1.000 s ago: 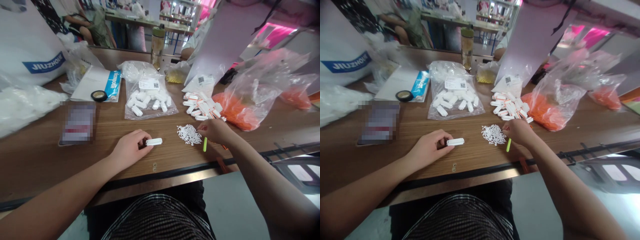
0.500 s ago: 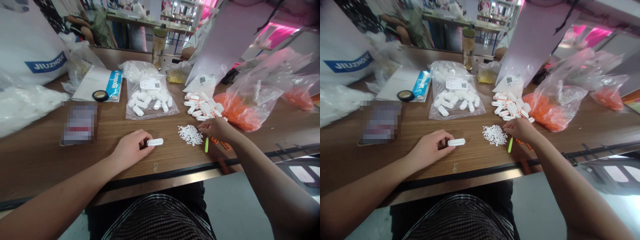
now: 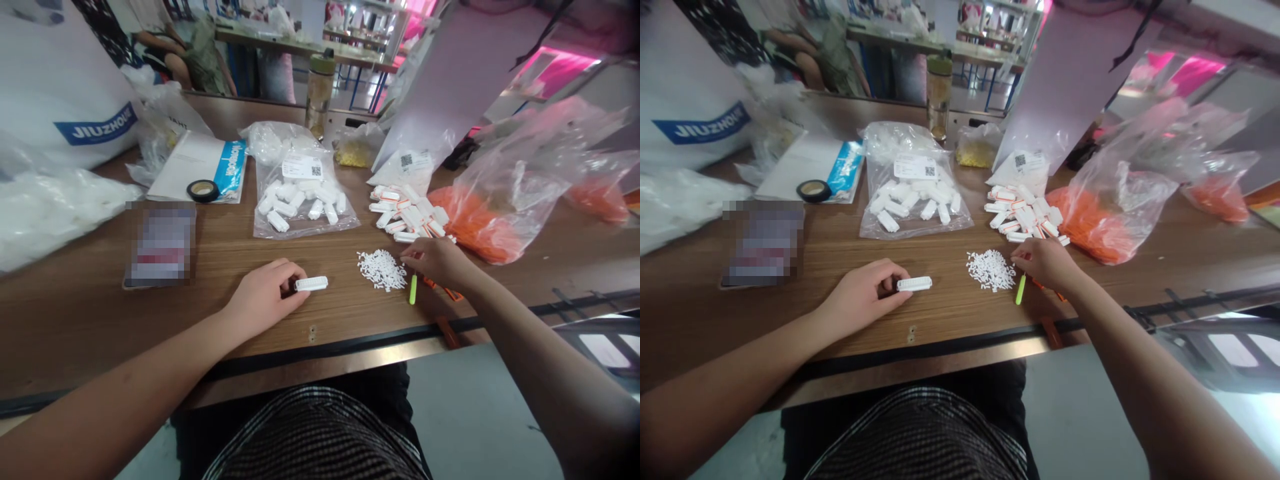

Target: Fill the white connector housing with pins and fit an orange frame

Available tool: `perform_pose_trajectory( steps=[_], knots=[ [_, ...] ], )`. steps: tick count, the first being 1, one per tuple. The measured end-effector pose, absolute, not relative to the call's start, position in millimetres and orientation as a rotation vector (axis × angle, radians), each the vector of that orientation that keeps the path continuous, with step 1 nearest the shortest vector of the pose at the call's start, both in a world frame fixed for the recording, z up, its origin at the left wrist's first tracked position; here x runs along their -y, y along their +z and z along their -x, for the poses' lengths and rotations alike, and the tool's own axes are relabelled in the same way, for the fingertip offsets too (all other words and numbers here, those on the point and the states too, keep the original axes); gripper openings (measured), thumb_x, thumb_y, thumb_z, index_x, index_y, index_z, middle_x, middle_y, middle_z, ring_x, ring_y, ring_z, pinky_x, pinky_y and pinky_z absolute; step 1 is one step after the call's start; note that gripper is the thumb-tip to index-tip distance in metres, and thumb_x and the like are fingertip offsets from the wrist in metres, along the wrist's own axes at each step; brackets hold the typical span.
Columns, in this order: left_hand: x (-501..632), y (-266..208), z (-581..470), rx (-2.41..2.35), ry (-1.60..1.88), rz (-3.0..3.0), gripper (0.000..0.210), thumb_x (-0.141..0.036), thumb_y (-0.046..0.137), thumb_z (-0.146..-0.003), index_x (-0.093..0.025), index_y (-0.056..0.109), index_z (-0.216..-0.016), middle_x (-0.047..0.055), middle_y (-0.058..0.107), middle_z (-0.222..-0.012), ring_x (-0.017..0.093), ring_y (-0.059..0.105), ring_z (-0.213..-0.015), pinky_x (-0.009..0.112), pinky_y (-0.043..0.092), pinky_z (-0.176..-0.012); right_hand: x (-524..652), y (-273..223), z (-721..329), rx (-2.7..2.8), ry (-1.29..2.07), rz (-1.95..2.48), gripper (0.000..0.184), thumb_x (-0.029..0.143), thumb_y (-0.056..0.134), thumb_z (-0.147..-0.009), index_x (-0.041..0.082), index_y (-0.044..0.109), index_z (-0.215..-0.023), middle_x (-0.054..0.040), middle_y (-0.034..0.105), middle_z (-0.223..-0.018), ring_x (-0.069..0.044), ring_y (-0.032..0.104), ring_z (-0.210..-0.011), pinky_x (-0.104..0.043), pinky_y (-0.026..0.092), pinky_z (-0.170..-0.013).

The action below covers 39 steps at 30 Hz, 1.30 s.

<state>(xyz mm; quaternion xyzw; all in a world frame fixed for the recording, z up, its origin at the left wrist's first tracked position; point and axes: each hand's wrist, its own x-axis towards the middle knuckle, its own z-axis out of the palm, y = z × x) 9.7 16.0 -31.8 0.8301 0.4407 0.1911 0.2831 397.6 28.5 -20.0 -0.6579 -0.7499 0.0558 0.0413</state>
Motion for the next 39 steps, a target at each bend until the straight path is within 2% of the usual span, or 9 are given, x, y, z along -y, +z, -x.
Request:
perform_pose_trajectory(
  steps=[8,14,19,26,32,39],
  knots=[
    [-12,-28,-10,-1.150,0.540,-2.230,0.010,-0.026,0.060,-0.083,-0.023,0.064,-0.092,-0.001,0.060,-0.086,0.013,0.055,-0.074,0.030,0.041,-0.070,-18,3,-356,2.082,0.365,2.024,0.019,0.039,0.064,-0.079,0.021,0.072,-0.077,-0.0012,0.069,-0.066,-0.018,0.063,-0.062,-0.029,0.045,-0.058],
    [-11,-30,-11,-1.203,0.560,-2.188,0.010,-0.026,0.063,-0.081,-0.023,0.064,-0.090,-0.002,0.060,-0.079,0.013,0.054,-0.070,0.028,0.038,-0.064,-2,12,-252,2.227,0.520,1.267,0.010,0.031,0.063,-0.087,0.023,0.068,-0.084,-0.0028,0.068,-0.091,-0.018,0.062,-0.090,-0.033,0.047,-0.085],
    [-11,-29,-12,-1.242,0.561,-2.132,0.013,-0.031,0.068,-0.079,-0.021,0.061,-0.085,-0.003,0.060,-0.075,0.013,0.053,-0.065,0.027,0.036,-0.059,-8,-8,-208,2.268,0.608,1.194,0.009,0.022,0.060,-0.089,0.022,0.066,-0.082,-0.0024,0.064,-0.087,-0.018,0.057,-0.090,-0.036,0.044,-0.086],
    [-10,-27,-12,-1.266,0.575,-2.128,0.012,-0.031,0.067,-0.079,-0.021,0.060,-0.083,-0.003,0.059,-0.070,0.013,0.051,-0.061,0.027,0.034,-0.057,-9,-13,-208,2.293,0.540,1.203,0.011,0.019,0.057,-0.089,0.021,0.063,-0.080,-0.0027,0.063,-0.083,-0.018,0.056,-0.085,-0.036,0.042,-0.082],
    [-11,-29,-12,-1.283,0.574,-2.131,0.013,-0.031,0.067,-0.079,-0.022,0.059,-0.083,-0.004,0.058,-0.068,0.013,0.051,-0.060,0.028,0.034,-0.057,-7,-11,-204,2.417,0.371,1.186,0.009,0.020,0.056,-0.090,0.019,0.063,-0.085,-0.0061,0.064,-0.090,-0.021,0.054,-0.091,-0.038,0.042,-0.084],
    [-10,-31,-13,-1.308,0.570,-2.138,0.014,-0.032,0.067,-0.078,-0.022,0.060,-0.085,-0.004,0.057,-0.067,0.013,0.050,-0.059,0.028,0.034,-0.057,-2,-6,-202,2.580,0.149,1.184,0.019,0.021,0.050,-0.094,0.018,0.068,-0.087,-0.0062,0.068,-0.092,-0.022,0.055,-0.091,-0.039,0.038,-0.083]
  ],
)
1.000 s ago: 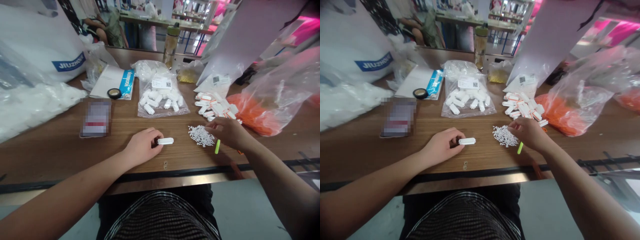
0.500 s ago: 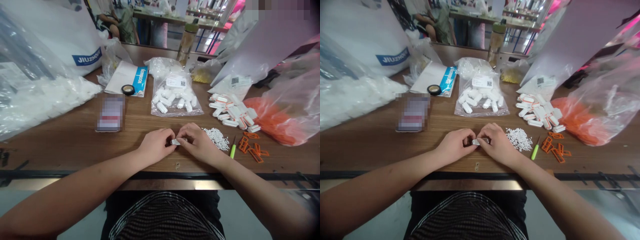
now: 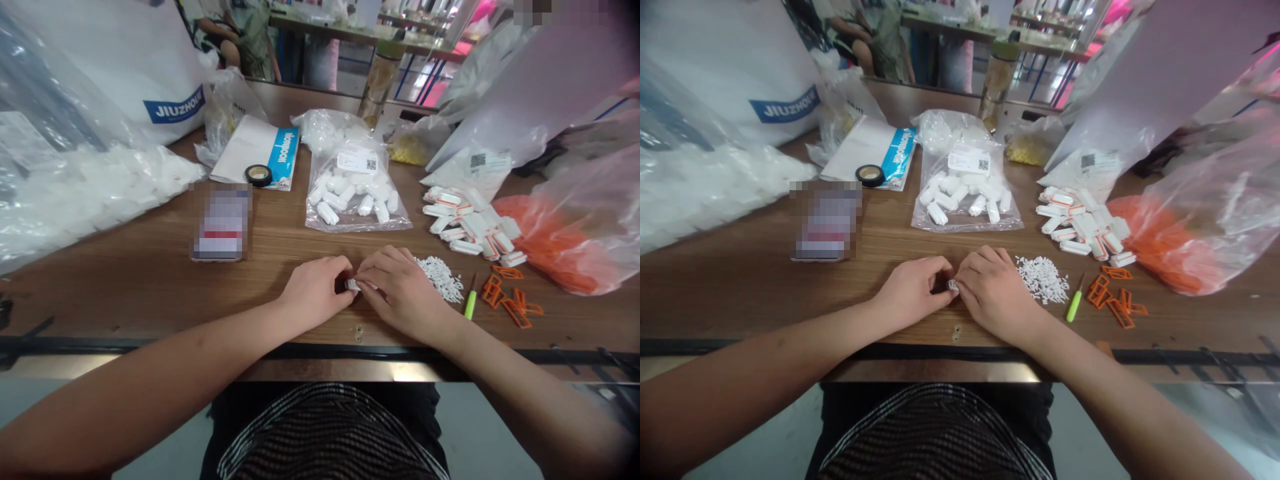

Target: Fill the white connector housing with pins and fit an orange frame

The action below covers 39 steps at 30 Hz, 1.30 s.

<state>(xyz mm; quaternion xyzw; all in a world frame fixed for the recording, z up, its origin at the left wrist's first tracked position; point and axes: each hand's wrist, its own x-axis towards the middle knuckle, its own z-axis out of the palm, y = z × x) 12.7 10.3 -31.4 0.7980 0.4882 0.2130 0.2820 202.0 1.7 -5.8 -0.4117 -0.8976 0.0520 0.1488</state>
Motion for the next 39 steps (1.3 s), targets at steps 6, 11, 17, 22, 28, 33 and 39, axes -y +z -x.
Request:
perform_pose_trajectory(
  steps=[6,11,17,22,28,33,39],
  knots=[
    [-10,-32,-13,-1.304,0.580,-2.130,0.014,-0.033,0.068,-0.078,-0.023,0.060,-0.084,-0.004,0.058,-0.068,0.014,0.051,-0.060,0.029,0.034,-0.057,3,-8,-210,2.495,0.119,1.144,0.016,0.020,0.054,-0.092,0.021,0.069,-0.097,-0.0043,0.072,-0.092,-0.022,0.057,-0.089,-0.039,0.038,-0.082],
    [-10,-33,-12,-1.299,0.573,-2.132,0.015,-0.030,0.068,-0.077,-0.023,0.060,-0.087,-0.003,0.059,-0.070,0.015,0.053,-0.062,0.029,0.038,-0.060,4,-13,-211,2.516,0.087,1.126,0.015,0.020,0.055,-0.089,0.024,0.070,-0.091,-0.0036,0.072,-0.093,-0.023,0.057,-0.089,-0.042,0.038,-0.082],
    [-11,-30,-12,-1.300,0.542,-2.118,0.011,-0.026,0.067,-0.076,-0.023,0.061,-0.085,-0.004,0.058,-0.067,0.015,0.054,-0.063,0.029,0.038,-0.060,10,-10,-200,2.633,-0.067,1.127,0.021,0.022,0.051,-0.090,0.021,0.072,-0.092,-0.0072,0.071,-0.096,-0.025,0.056,-0.091,-0.044,0.038,-0.082],
    [-11,-30,-12,-1.306,0.536,-2.100,0.010,-0.030,0.066,-0.078,-0.023,0.061,-0.083,-0.004,0.055,-0.065,0.014,0.052,-0.063,0.028,0.035,-0.059,9,-5,-219,2.471,0.043,1.202,0.021,0.027,0.055,-0.090,0.023,0.073,-0.099,-0.0054,0.072,-0.102,-0.024,0.060,-0.093,-0.041,0.041,-0.082],
    [-11,-30,-12,-1.300,0.537,-2.116,0.011,-0.031,0.065,-0.078,-0.023,0.061,-0.084,-0.003,0.054,-0.065,0.014,0.051,-0.063,0.029,0.034,-0.061,-6,4,-328,2.181,0.025,1.907,0.019,0.029,0.061,-0.084,0.018,0.076,-0.085,-0.0081,0.073,-0.083,-0.023,0.065,-0.079,-0.036,0.046,-0.074],
    [-11,-28,-13,-1.316,0.508,-2.117,0.011,-0.031,0.065,-0.078,-0.023,0.060,-0.083,-0.003,0.053,-0.065,0.015,0.051,-0.063,0.029,0.034,-0.060,-9,6,-373,2.262,0.383,1.998,0.022,0.026,0.060,-0.081,0.018,0.077,-0.092,-0.0082,0.075,-0.094,-0.022,0.066,-0.084,-0.035,0.048,-0.078],
    [-12,-30,-12,-1.311,0.523,-2.139,0.011,-0.031,0.066,-0.078,-0.023,0.060,-0.084,-0.003,0.053,-0.065,0.015,0.052,-0.063,0.029,0.034,-0.060,-16,3,-370,2.241,0.376,2.099,0.020,0.027,0.060,-0.080,0.016,0.075,-0.087,-0.0091,0.075,-0.087,-0.023,0.066,-0.079,-0.035,0.048,-0.075]
  ],
)
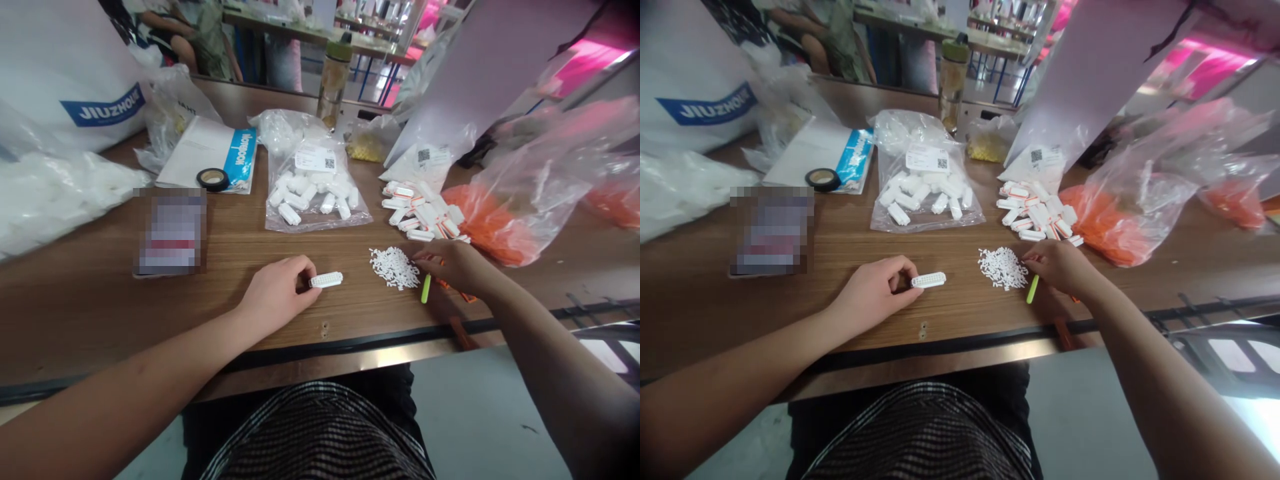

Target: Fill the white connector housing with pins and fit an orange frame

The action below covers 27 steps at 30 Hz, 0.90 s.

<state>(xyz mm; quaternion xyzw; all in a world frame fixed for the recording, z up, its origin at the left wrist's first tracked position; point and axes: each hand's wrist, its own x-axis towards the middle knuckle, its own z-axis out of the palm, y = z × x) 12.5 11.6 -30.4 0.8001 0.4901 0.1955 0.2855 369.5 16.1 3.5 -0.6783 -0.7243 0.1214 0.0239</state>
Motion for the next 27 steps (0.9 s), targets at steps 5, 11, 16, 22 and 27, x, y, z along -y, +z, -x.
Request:
perform_pose_trajectory(
  steps=[5,11,16,22,27],
  knots=[
    [-11,-28,-13,-1.311,0.514,-2.129,0.010,-0.030,0.065,-0.078,-0.022,0.060,-0.082,-0.003,0.054,-0.065,0.015,0.052,-0.063,0.029,0.035,-0.060,-25,-1,-382,2.168,0.386,2.183,0.020,0.031,0.062,-0.080,0.016,0.075,-0.085,-0.0084,0.074,-0.078,-0.021,0.065,-0.072,-0.032,0.047,-0.070],
    [-11,-27,-13,-1.313,0.502,-2.125,0.010,-0.030,0.064,-0.079,-0.023,0.060,-0.083,-0.004,0.053,-0.065,0.015,0.053,-0.063,0.029,0.035,-0.061,-27,1,-387,2.080,0.388,2.265,0.026,0.033,0.057,-0.083,0.016,0.072,-0.073,-0.0075,0.070,-0.066,-0.019,0.062,-0.064,-0.031,0.044,-0.062],
    [-12,-29,-12,-1.301,0.520,-2.141,0.011,-0.031,0.065,-0.078,-0.023,0.059,-0.083,-0.003,0.054,-0.065,0.015,0.053,-0.064,0.029,0.036,-0.061,-27,3,-387,2.128,0.428,2.152,0.022,0.028,0.062,-0.081,0.015,0.076,-0.092,-0.0088,0.076,-0.089,-0.020,0.066,-0.082,-0.032,0.048,-0.078],
    [-11,-28,-13,-1.312,0.510,-2.133,0.011,-0.030,0.066,-0.078,-0.023,0.059,-0.082,-0.004,0.054,-0.065,0.015,0.052,-0.063,0.029,0.036,-0.061,-27,0,-390,2.136,0.388,2.148,0.020,0.029,0.063,-0.079,0.014,0.076,-0.084,-0.0097,0.074,-0.080,-0.023,0.065,-0.077,-0.035,0.047,-0.075],
    [-12,-28,-13,-1.318,0.496,-2.129,0.011,-0.031,0.065,-0.078,-0.023,0.059,-0.083,-0.004,0.053,-0.065,0.015,0.052,-0.064,0.029,0.035,-0.060,-27,-3,-402,2.084,0.433,2.167,0.023,0.033,0.061,-0.083,0.016,0.076,-0.086,-0.0086,0.076,-0.082,-0.021,0.065,-0.077,-0.031,0.047,-0.072]
  ],
)
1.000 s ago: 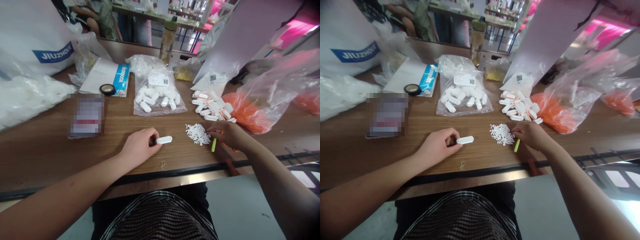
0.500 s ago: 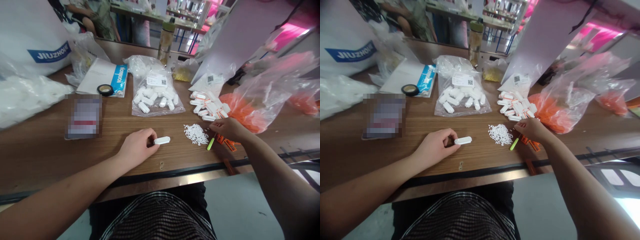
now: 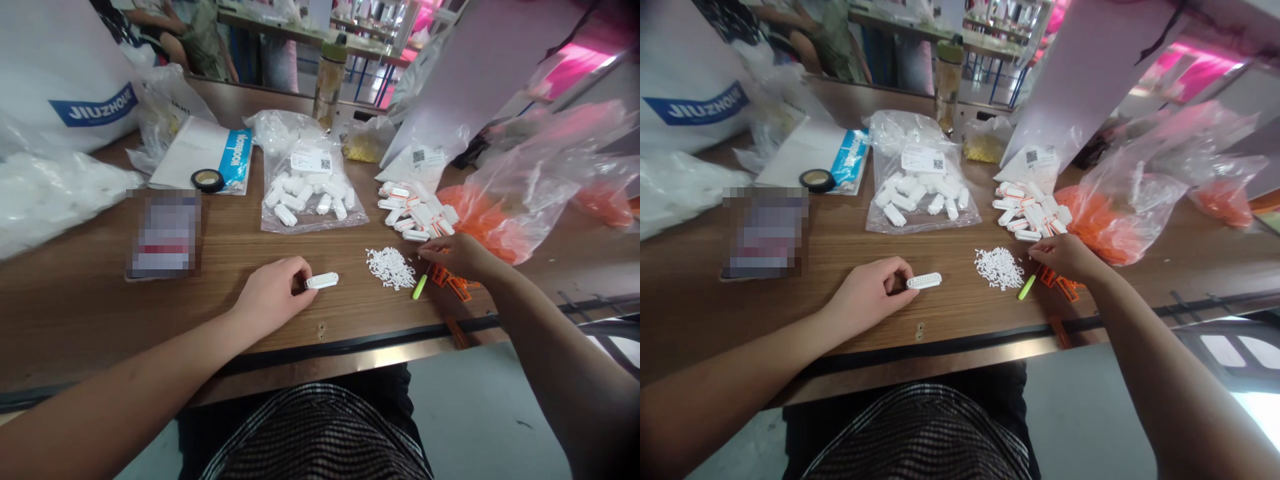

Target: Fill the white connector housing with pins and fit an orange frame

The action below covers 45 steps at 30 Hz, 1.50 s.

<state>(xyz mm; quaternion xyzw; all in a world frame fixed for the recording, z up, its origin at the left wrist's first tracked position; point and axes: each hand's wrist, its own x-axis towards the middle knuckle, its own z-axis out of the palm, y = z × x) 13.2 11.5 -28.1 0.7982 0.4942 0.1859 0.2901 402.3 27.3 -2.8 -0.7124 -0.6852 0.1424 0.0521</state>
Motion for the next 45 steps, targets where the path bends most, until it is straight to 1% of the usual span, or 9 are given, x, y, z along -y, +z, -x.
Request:
perform_pose_trajectory(
  steps=[9,14,19,21,23,25,27,39,45],
  knots=[
    [-12,-28,-13,-1.318,0.498,-2.127,0.011,-0.031,0.065,-0.078,-0.022,0.059,-0.083,-0.003,0.054,-0.066,0.015,0.052,-0.064,0.029,0.034,-0.060,-26,-2,-399,2.168,0.368,2.144,0.022,0.031,0.062,-0.083,0.015,0.076,-0.087,-0.0101,0.076,-0.091,-0.022,0.067,-0.084,-0.031,0.047,-0.079],
    [-10,-28,-13,-1.318,0.512,-2.117,0.011,-0.030,0.065,-0.078,-0.022,0.060,-0.082,-0.004,0.053,-0.065,0.014,0.051,-0.063,0.028,0.035,-0.061,-22,-3,-399,2.233,0.211,2.193,0.021,0.032,0.061,-0.082,0.015,0.074,-0.081,-0.0095,0.072,-0.076,-0.023,0.063,-0.072,-0.034,0.043,-0.070],
    [-11,-31,-13,-1.309,0.539,-2.113,0.010,-0.030,0.065,-0.078,-0.022,0.059,-0.082,-0.004,0.054,-0.065,0.014,0.051,-0.063,0.029,0.035,-0.062,-18,6,-375,2.193,0.205,2.219,0.018,0.032,0.062,-0.081,0.017,0.071,-0.079,-0.0057,0.071,-0.073,-0.019,0.063,-0.067,-0.031,0.043,-0.065],
    [-11,-31,-13,-1.305,0.540,-2.104,0.010,-0.030,0.065,-0.078,-0.022,0.060,-0.082,-0.004,0.054,-0.065,0.014,0.050,-0.063,0.028,0.034,-0.061,-14,12,-344,2.129,0.246,2.097,0.019,0.035,0.062,-0.082,0.018,0.070,-0.081,-0.0041,0.070,-0.074,-0.019,0.063,-0.069,-0.030,0.044,-0.065],
    [-11,-31,-13,-1.302,0.544,-2.098,0.010,-0.030,0.065,-0.078,-0.022,0.060,-0.082,-0.004,0.053,-0.065,0.014,0.049,-0.062,0.028,0.034,-0.061,-8,15,-305,2.161,0.356,1.729,0.018,0.037,0.063,-0.084,0.020,0.068,-0.081,-0.0036,0.069,-0.081,-0.018,0.062,-0.074,-0.031,0.046,-0.070],
    [-10,-31,-13,-1.305,0.546,-2.097,0.010,-0.029,0.066,-0.077,-0.022,0.061,-0.083,-0.004,0.052,-0.065,0.013,0.048,-0.061,0.028,0.033,-0.061,-3,14,-265,2.257,0.490,1.384,0.013,0.032,0.061,-0.087,0.021,0.066,-0.086,-0.0042,0.068,-0.090,-0.018,0.062,-0.087,-0.033,0.046,-0.081],
    [-10,-30,-13,-1.308,0.544,-2.098,0.011,-0.029,0.066,-0.077,-0.022,0.061,-0.083,-0.004,0.052,-0.064,0.013,0.047,-0.060,0.028,0.033,-0.060,-1,8,-232,2.320,0.536,1.184,0.011,0.026,0.058,-0.090,0.021,0.064,-0.083,-0.0047,0.065,-0.092,-0.018,0.060,-0.091,-0.034,0.046,-0.085],
    [-13,-33,-10,-1.264,0.570,-2.123,0.014,-0.030,0.066,-0.076,-0.022,0.058,-0.084,-0.003,0.056,-0.070,0.013,0.048,-0.060,0.028,0.032,-0.058,-7,-17,-206,2.345,0.469,1.104,0.009,0.022,0.057,-0.090,0.021,0.061,-0.082,-0.0041,0.062,-0.090,-0.019,0.056,-0.091,-0.037,0.042,-0.085],
    [-13,-33,-11,-1.265,0.579,-2.119,0.013,-0.028,0.065,-0.076,-0.022,0.058,-0.084,-0.003,0.059,-0.073,0.014,0.051,-0.063,0.028,0.034,-0.058,-6,-14,-204,2.455,0.256,1.040,0.011,0.019,0.057,-0.089,0.020,0.066,-0.083,-0.0051,0.066,-0.091,-0.020,0.056,-0.088,-0.038,0.039,-0.080]
  ],
)
